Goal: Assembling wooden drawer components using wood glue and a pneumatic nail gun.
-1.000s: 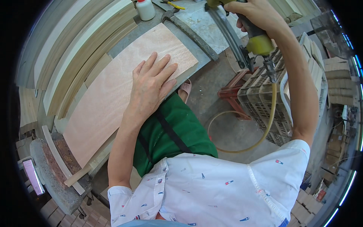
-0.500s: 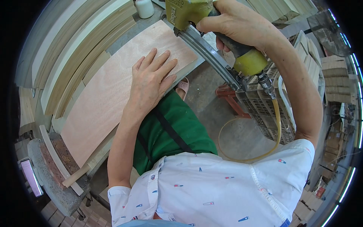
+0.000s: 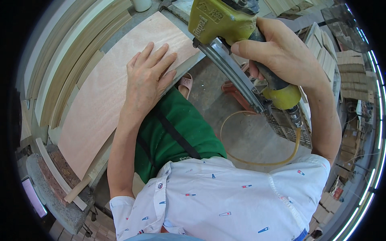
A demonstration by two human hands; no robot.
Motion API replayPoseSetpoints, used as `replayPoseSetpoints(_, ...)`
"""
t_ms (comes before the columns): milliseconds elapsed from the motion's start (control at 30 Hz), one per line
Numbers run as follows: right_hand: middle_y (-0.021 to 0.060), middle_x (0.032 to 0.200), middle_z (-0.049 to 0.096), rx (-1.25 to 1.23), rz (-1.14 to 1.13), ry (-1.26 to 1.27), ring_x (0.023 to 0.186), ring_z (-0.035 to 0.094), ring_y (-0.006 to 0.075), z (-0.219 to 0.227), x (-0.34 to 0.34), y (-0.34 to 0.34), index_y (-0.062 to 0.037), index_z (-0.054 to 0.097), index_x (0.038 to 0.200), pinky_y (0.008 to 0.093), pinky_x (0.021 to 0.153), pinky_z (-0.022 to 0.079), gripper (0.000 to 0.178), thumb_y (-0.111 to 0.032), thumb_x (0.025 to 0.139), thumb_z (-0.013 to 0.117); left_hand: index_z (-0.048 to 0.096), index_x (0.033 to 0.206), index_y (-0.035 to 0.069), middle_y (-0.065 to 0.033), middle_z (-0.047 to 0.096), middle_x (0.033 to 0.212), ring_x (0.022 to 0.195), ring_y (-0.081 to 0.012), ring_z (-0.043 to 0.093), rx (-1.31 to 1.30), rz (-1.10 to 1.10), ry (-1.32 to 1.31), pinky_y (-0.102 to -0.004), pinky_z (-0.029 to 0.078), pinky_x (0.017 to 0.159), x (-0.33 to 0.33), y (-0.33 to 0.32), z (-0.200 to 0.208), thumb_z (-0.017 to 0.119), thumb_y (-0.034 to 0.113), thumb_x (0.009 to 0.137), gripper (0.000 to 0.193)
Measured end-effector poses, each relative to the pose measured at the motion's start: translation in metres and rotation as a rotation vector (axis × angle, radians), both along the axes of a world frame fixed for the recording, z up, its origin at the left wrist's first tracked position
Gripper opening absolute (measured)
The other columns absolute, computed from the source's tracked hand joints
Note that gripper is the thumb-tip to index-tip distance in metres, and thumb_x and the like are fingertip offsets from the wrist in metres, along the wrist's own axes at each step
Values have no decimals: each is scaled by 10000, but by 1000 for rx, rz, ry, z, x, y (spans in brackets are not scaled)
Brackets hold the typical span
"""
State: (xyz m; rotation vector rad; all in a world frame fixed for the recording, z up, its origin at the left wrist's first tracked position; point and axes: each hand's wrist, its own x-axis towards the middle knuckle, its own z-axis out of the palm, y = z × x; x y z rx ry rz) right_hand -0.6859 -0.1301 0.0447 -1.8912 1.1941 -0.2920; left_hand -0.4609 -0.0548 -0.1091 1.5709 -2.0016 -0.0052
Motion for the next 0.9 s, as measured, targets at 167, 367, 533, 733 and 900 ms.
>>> replayPoseSetpoints(167,103,839,656,84,61,67,529,561,79,0,-3,0,50,539,1027,202,469,455,257,-133,855,593,626,1139,135,-75,545,1269,1251,-324,423,26,0,-24,-471,289,1019,-1,2,3,658,213,789,361)
replayPoseSetpoints(367,88,838,653,88,47,86,515,553,71,-2,-1,2,49,546,1008,198,458,450,261,-148,846,602,629,1135,136,-71,543,1274,1257,-320,418,24,10,-27,-470,294,1024,-1,3,3,653,209,796,347)
replayPoseSetpoints(533,83,828,648,103,59,106,508,547,68,-3,1,1,49,543,1002,201,454,448,266,-155,842,606,628,1135,138,-71,544,1273,1257,-319,419,23,4,-28,-470,299,1021,0,3,1,656,207,795,349)
replayPoseSetpoints(733,77,793,627,81,46,73,508,550,79,-2,6,6,51,537,993,209,451,448,279,-172,841,613,640,1096,141,-54,561,1228,1217,-304,448,-31,2,-32,-469,307,1000,0,3,-5,674,207,763,341)
replayPoseSetpoints(900,48,697,581,78,-30,93,514,550,91,2,6,9,42,537,981,215,449,419,281,-186,840,622,623,1112,141,-74,551,1234,1212,-309,451,-40,0,-34,-470,319,992,1,0,-5,679,228,752,374)
